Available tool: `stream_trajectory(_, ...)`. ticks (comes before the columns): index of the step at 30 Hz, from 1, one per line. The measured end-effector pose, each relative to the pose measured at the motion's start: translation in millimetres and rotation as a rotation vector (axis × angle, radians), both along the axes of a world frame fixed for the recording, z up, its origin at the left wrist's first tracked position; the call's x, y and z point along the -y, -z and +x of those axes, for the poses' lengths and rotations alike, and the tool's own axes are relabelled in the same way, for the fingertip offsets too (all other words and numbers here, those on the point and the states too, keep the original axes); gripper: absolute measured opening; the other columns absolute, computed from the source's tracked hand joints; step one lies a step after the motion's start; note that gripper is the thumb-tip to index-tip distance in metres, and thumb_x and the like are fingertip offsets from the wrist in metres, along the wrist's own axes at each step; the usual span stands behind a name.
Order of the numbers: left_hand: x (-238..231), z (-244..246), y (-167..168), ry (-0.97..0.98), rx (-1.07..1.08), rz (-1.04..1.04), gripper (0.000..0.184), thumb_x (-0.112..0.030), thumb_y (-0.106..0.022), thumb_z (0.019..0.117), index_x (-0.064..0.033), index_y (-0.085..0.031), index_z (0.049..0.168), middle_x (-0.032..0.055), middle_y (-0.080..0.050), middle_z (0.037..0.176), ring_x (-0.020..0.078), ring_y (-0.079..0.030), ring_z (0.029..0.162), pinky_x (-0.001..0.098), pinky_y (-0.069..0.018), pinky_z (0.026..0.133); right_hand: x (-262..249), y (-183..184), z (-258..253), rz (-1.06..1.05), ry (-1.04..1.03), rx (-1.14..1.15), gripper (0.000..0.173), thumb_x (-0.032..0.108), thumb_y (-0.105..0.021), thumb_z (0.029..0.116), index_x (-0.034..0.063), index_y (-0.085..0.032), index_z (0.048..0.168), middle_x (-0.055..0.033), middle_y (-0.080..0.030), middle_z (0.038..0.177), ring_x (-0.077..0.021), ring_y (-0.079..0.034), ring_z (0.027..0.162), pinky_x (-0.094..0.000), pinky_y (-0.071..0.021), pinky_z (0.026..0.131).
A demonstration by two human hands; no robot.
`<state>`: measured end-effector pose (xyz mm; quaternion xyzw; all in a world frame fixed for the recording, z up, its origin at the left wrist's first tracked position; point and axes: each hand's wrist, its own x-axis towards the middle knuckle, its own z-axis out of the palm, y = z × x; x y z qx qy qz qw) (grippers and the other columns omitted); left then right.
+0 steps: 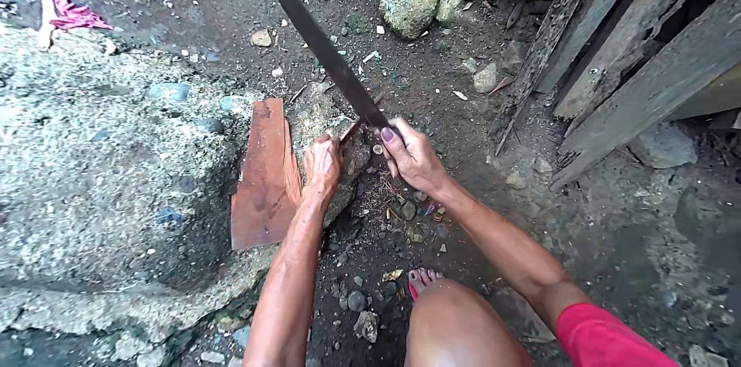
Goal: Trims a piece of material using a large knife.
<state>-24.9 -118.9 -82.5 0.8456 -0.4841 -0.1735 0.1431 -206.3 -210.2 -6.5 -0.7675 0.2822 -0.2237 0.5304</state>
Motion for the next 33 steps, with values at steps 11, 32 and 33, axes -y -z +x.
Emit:
stream_trajectory(11,11,-5,-10,0.043,0.028,0.044,0.012,-0.006,-0.064,0.0967,0.0032,-0.071,0.095,0.0258,-0.068,0.103,0.0471,-0.067,0.096,0.0634,-0.0544,0.079,5,-50,18,0.018,0.038,0.266,0.039,0.036,-0.039,0.1113,0.0022,-0.056,0.120,-0.0059,-0.055,0.064,-0.0139,-0.048,0.038,-0.0295,-0.0453,0.031)
stream_trajectory(32,9,-4,5,0.036,0.044,-0.017,0.018,-0.011,-0.060,0.1006,0.0029,-0.070,0.097,0.0253,-0.068,0.099,0.0466,-0.067,0.095,0.0634,-0.0535,0.079,3,66,11,-0.184,0.202,-0.043,0.042,0.037,-0.041,0.1108,0.0000,-0.061,0.115,-0.0096,-0.057,0.065,-0.0218,-0.055,0.048,-0.0403,-0.0502,0.045)
stream_trajectory(33,12,-4,5,0.039,0.044,-0.039,0.019,-0.011,-0.059,0.1011,0.0040,-0.070,0.097,0.0261,-0.068,0.098,0.0471,-0.068,0.095,0.0638,-0.0533,0.079,6,87,6,-0.130,0.169,-0.287,0.042,0.037,-0.042,0.1111,0.0005,-0.063,0.116,-0.0148,-0.063,0.072,-0.0296,-0.064,0.060,-0.0491,-0.0551,0.059)
